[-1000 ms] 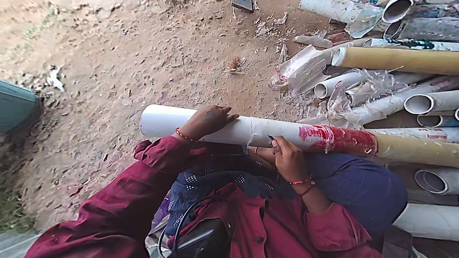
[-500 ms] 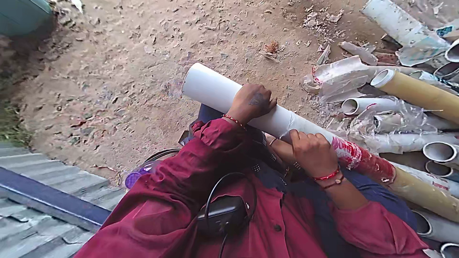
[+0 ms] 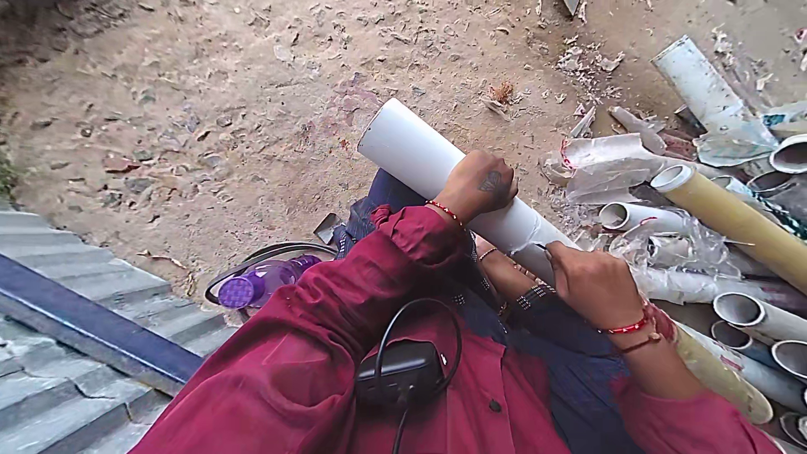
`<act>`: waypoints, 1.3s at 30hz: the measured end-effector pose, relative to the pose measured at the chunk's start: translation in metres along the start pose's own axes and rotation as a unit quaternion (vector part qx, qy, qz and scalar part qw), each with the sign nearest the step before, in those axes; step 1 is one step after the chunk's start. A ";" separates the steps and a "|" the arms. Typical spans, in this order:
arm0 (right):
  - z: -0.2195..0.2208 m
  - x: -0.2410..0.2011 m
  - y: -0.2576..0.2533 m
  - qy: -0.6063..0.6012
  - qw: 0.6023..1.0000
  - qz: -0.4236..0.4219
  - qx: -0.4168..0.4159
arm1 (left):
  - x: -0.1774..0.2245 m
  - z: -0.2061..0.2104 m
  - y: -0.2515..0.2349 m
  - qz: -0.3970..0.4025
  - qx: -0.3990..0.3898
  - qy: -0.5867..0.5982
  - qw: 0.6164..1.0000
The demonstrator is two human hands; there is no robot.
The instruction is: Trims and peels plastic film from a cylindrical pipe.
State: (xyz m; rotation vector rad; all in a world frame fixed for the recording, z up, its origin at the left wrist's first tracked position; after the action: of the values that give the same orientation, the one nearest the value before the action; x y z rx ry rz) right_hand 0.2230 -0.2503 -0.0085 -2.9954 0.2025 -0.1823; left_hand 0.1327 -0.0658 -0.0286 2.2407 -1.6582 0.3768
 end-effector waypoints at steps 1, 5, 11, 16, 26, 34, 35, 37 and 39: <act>0.001 -0.002 0.001 -0.003 1.000 -0.002 0.011 | 0.001 0.000 0.001 -0.001 -0.001 0.002 1.000; 0.008 -0.013 -0.002 0.017 0.999 -0.008 0.027 | 0.001 -0.001 0.001 -0.003 -0.004 0.005 1.000; 0.000 -0.018 -0.005 0.078 0.994 -0.010 -0.076 | -0.003 0.003 -0.001 0.000 -0.008 0.005 1.000; 0.003 0.007 0.008 0.042 0.997 -0.007 -0.057 | -0.001 0.009 0.014 0.115 0.271 0.005 0.956; 0.037 -0.012 0.050 -0.212 0.938 0.241 0.134 | 0.053 0.094 0.049 0.203 0.398 0.041 0.894; 0.056 -0.023 0.053 -0.136 0.934 0.231 0.236 | 0.056 0.108 0.050 0.202 0.421 0.068 0.882; 0.058 -0.023 0.053 -0.139 0.933 0.232 0.238 | 0.059 0.115 0.050 0.216 0.401 0.071 0.888; 0.058 -0.025 0.052 -0.136 0.931 0.238 0.242 | 0.065 0.128 0.053 0.231 0.376 0.085 0.893; 0.058 -0.024 0.050 -0.137 0.929 0.242 0.244 | 0.063 0.128 0.055 0.219 0.417 0.093 0.878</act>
State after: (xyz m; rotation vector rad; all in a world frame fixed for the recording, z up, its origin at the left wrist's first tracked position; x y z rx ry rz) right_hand 0.2003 -0.2885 -0.0753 -2.3527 0.7295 0.2076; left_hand 0.1008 -0.1876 -0.1142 2.1667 -2.1443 1.6368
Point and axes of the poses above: each hand's wrist, its own y-axis away from the middle knuckle, its own z-axis out of the palm, x = y × z, the point moved 4 cm from there along -y, towards the middle knuckle, and after that the axes turned 11 degrees about z, right-handed, at the moved point
